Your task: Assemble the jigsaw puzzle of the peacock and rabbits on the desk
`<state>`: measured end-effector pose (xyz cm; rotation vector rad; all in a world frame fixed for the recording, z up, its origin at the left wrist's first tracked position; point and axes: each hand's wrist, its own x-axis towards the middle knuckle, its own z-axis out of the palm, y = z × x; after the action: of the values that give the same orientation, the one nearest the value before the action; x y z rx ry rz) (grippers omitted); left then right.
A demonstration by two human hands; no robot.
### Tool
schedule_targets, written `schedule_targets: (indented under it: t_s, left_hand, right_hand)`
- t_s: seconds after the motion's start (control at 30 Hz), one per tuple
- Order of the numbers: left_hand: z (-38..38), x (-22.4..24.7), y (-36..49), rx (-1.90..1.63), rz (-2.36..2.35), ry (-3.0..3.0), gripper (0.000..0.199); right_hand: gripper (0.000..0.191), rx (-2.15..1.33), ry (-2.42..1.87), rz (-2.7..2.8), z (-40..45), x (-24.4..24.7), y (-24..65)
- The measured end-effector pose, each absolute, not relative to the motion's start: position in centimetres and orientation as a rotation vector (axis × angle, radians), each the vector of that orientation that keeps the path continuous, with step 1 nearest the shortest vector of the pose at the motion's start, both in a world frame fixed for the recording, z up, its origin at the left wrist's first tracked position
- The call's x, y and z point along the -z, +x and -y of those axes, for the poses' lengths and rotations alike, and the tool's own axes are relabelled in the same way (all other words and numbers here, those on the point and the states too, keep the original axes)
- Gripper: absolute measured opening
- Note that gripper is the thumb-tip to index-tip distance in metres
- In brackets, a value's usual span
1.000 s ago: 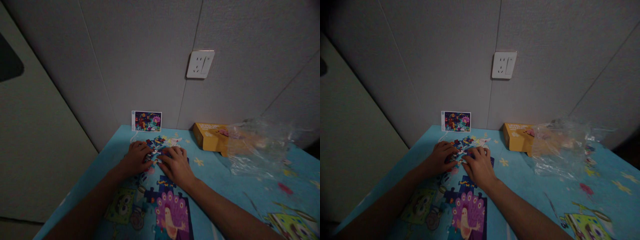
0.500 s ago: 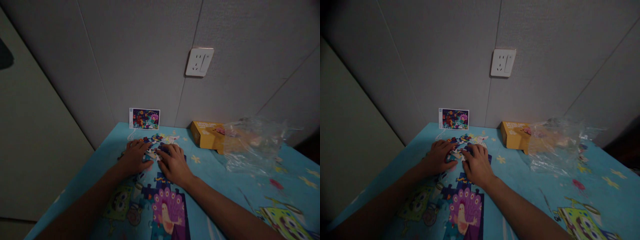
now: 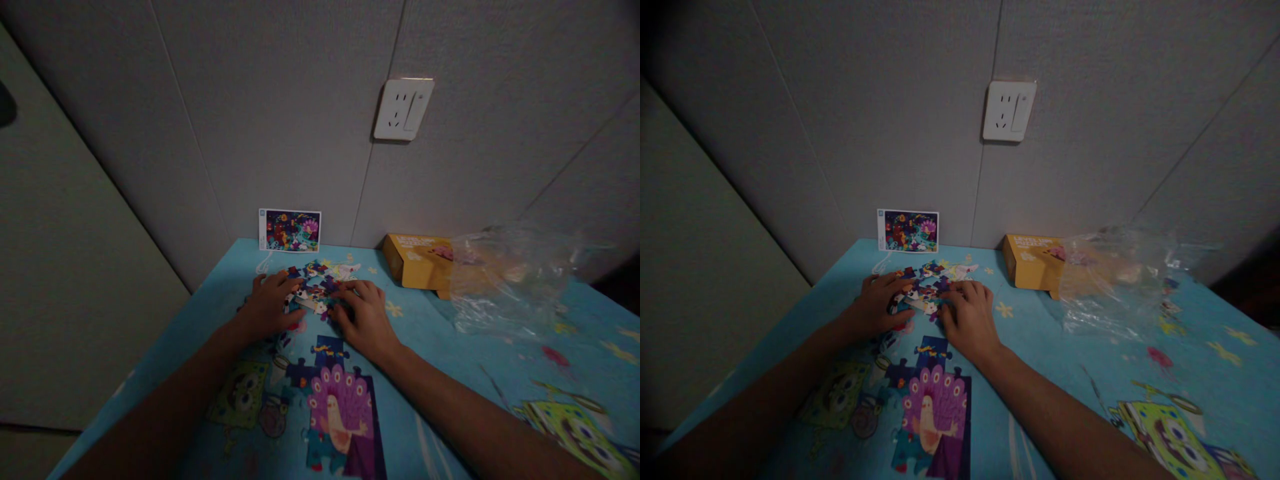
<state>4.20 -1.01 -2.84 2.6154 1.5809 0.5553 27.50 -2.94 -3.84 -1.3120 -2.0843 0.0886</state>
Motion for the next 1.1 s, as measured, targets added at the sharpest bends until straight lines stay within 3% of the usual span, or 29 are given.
schedule_targets:
  t_s: [0.17,0.3,0.4,0.47,0.57,0.63,0.83,1.1]
  left_hand:
    - [0.8,2.4,4.0,-0.752,-1.662,2.622,0.029]
    - [0.2,1.4,2.6,-0.829,-1.938,2.63,0.029]
    - [-0.1,0.9,1.4,-0.702,-2.016,2.556,0.025]
    - [0.0,0.7,1.0,-0.535,-1.905,2.545,0.045]
    - [0.5,0.7,0.8,-0.246,-1.661,2.542,0.099]
    - [0.8,0.6,0.9,-0.154,-1.549,2.535,0.108]
    - [0.6,0.1,0.8,-0.186,-1.432,2.545,0.057]
    - [0.1,0.1,0.7,-0.382,-1.363,2.384,0.054]
  right_hand:
    - [0.019,-0.114,-1.311,2.033,2.8,4.1,28.1]
    - [0.018,-0.111,-1.27,2.015,2.8,4.2,28.2]
    - [0.018,-0.112,-1.231,2.001,2.8,4.1,28.1]
    - [0.017,-0.12,-1.207,2.001,2.9,4.0,28.1]
    - [0.018,-0.127,-1.184,2.011,3.0,3.9,28.1]
    - [0.018,-0.126,-1.176,2.012,3.0,3.8,28.1]
    - [0.018,-0.118,-1.136,2.039,3.1,3.7,28.0]
    - [0.016,-0.094,-1.001,2.054,3.1,3.8,27.6]
